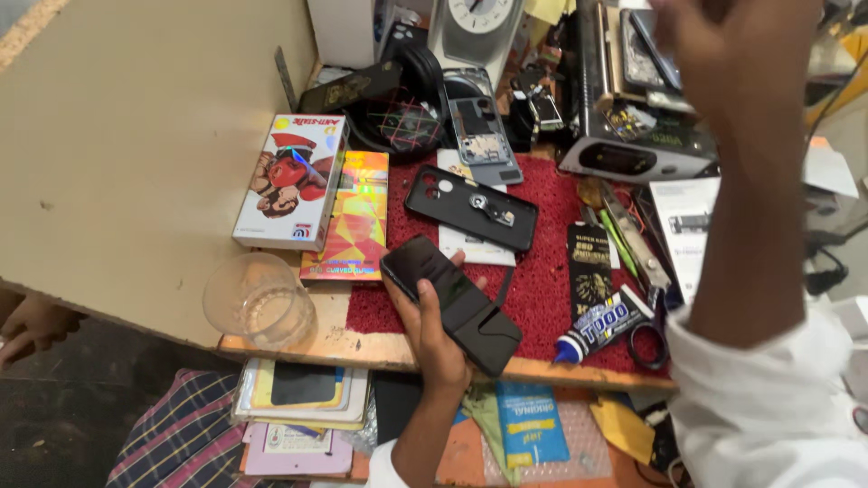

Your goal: The person applies adhesive along the edge of a smartphone, spreads it with a finger, wipes excess with a cloth, and then moves several boxes and phone parts on the workbench to clear space.

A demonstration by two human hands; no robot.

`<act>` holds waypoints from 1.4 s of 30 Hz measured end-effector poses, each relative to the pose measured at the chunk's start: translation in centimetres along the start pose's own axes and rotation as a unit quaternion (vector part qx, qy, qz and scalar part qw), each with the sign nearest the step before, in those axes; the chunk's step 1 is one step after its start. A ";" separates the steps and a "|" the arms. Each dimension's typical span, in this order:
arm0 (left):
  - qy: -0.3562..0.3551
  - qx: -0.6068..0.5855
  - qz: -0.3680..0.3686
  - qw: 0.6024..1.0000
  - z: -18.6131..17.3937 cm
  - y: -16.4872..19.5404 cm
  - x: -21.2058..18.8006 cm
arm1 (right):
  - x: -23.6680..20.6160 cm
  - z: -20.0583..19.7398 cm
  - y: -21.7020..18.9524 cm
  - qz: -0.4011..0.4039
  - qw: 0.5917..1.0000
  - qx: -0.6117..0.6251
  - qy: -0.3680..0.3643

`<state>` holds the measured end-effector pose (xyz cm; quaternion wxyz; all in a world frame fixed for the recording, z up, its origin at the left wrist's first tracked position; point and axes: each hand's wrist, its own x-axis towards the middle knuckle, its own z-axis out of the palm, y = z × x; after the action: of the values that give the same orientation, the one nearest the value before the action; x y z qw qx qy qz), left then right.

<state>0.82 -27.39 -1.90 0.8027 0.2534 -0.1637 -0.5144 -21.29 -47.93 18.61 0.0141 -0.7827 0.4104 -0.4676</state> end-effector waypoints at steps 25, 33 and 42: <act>-0.032 0.099 -0.117 0.988 -3.5 3.8 3.1 | -20.8 0.8 -5.4 0.206 0.964 0.034 -0.166; 0.018 0.012 -0.106 0.994 -1.4 1.8 -0.6 | -16.4 4.4 -5.2 0.201 0.976 -0.082 -0.023; -0.011 0.010 -0.118 0.993 -1.7 1.4 -3.8 | -24.2 5.6 -10.2 0.023 0.960 0.018 -0.277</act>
<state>1.16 -23.04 -2.53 0.7322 0.2727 -0.1469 -0.6066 -16.13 -27.32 2.15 0.1521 -0.8715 0.4000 -0.2394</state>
